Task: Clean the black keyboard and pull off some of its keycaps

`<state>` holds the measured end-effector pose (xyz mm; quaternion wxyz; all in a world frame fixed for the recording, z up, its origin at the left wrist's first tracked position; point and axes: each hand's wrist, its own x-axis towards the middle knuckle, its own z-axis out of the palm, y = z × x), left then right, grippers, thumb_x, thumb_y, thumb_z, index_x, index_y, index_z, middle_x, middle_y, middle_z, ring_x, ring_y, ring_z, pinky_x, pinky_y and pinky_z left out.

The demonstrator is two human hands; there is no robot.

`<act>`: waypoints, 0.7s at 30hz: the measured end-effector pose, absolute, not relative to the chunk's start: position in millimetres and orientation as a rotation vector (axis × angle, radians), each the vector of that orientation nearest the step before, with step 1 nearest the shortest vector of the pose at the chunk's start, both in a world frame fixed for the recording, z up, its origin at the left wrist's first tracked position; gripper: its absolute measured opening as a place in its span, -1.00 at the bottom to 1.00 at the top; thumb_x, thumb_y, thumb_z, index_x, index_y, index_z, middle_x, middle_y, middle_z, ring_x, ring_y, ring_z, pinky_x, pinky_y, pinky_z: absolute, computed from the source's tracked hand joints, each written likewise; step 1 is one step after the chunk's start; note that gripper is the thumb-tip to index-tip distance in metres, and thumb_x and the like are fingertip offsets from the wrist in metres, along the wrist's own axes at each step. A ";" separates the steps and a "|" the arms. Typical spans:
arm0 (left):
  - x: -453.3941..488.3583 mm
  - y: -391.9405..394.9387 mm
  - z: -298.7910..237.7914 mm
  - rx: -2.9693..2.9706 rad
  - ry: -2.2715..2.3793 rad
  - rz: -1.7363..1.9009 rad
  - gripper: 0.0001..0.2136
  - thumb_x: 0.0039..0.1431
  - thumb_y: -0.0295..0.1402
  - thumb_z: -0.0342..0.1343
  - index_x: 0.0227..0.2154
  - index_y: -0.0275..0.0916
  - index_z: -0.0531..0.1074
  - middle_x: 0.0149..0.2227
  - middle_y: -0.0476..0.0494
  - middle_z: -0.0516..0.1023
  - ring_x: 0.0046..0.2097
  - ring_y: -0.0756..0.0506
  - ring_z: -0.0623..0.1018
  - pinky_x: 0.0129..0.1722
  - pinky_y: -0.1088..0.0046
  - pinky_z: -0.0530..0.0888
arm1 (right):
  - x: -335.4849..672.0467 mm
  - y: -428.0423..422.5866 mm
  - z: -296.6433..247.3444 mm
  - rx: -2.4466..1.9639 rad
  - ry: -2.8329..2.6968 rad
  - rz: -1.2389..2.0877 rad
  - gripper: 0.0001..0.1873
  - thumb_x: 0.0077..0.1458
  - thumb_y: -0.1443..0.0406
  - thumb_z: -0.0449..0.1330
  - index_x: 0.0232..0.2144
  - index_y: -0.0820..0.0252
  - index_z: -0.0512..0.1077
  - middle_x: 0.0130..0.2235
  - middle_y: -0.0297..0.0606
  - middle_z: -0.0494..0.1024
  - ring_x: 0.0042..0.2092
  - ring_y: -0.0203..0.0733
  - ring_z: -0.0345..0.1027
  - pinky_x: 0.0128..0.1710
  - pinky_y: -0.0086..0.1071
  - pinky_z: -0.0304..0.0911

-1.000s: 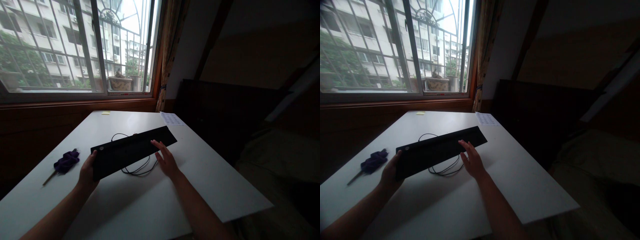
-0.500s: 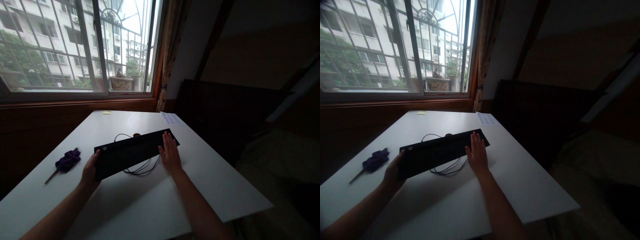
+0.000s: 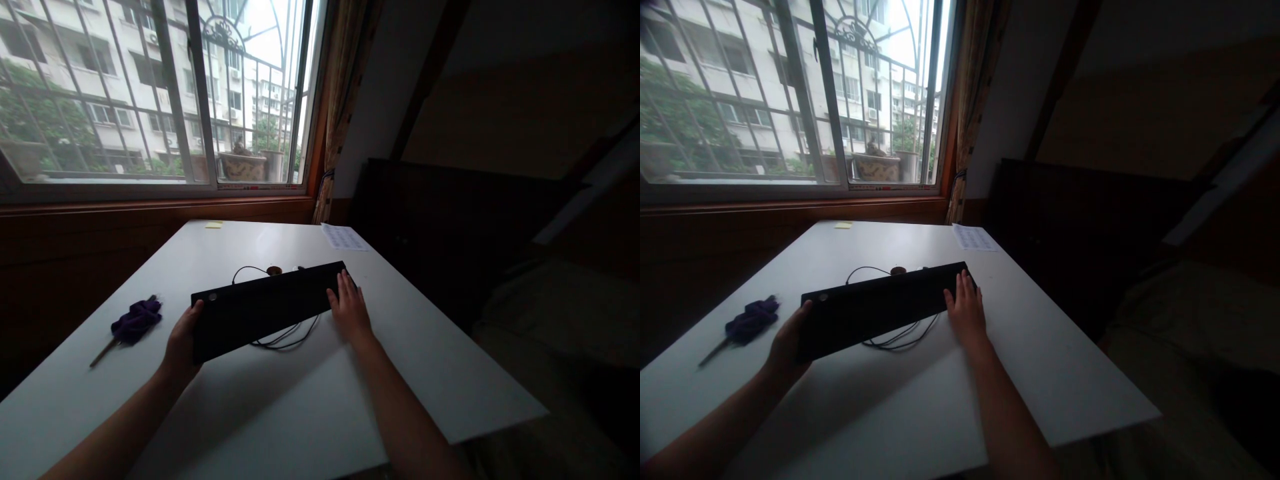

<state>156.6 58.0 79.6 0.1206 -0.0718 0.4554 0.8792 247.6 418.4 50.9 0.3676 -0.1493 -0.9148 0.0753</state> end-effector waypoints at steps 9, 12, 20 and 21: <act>155.2 59.6 72.9 -0.149 1.367 2.529 -0.74 0.12 -0.21 0.36 -0.23 -0.27 0.53 -0.45 -0.10 0.60 -0.49 -0.18 0.62 -0.52 0.37 0.60 | 241.6 394.2 45.8 -0.297 -2.383 0.257 -0.28 0.50 -0.01 -0.14 0.49 0.27 0.04 0.46 0.15 0.17 0.48 0.18 0.04 0.38 0.26 0.08; 156.7 62.3 73.2 -0.134 1.359 2.523 -0.74 0.13 -0.22 0.35 -0.21 -0.27 0.53 -0.46 -0.09 0.59 -0.51 -0.16 0.60 -0.55 0.39 0.58 | 243.8 369.8 52.8 -0.127 -2.319 0.271 -0.27 0.51 0.06 -0.11 0.54 0.18 -0.16 0.51 0.07 0.07 0.52 0.07 -0.08 0.44 0.18 0.03; 160.4 66.4 72.1 -0.117 1.345 2.518 -0.67 0.20 -0.25 0.31 -0.04 -0.32 0.53 -0.26 -0.26 0.70 -0.31 -0.27 0.71 -0.32 0.25 0.68 | 256.1 274.1 67.2 0.672 -2.468 0.199 -0.19 0.43 -0.03 0.06 0.53 0.12 -0.10 0.50 -0.08 0.12 0.54 -0.05 -0.13 0.52 0.09 -0.20; 161.1 66.4 72.5 -0.109 1.349 2.507 -0.66 0.20 -0.24 0.31 -0.03 -0.32 0.53 -0.24 -0.28 0.70 -0.30 -0.28 0.71 -0.31 0.23 0.68 | 257.1 269.2 67.0 0.679 -2.459 0.192 -0.21 0.42 -0.02 0.09 0.52 0.06 -0.04 0.50 -0.12 0.13 0.54 -0.05 -0.13 0.53 0.09 -0.23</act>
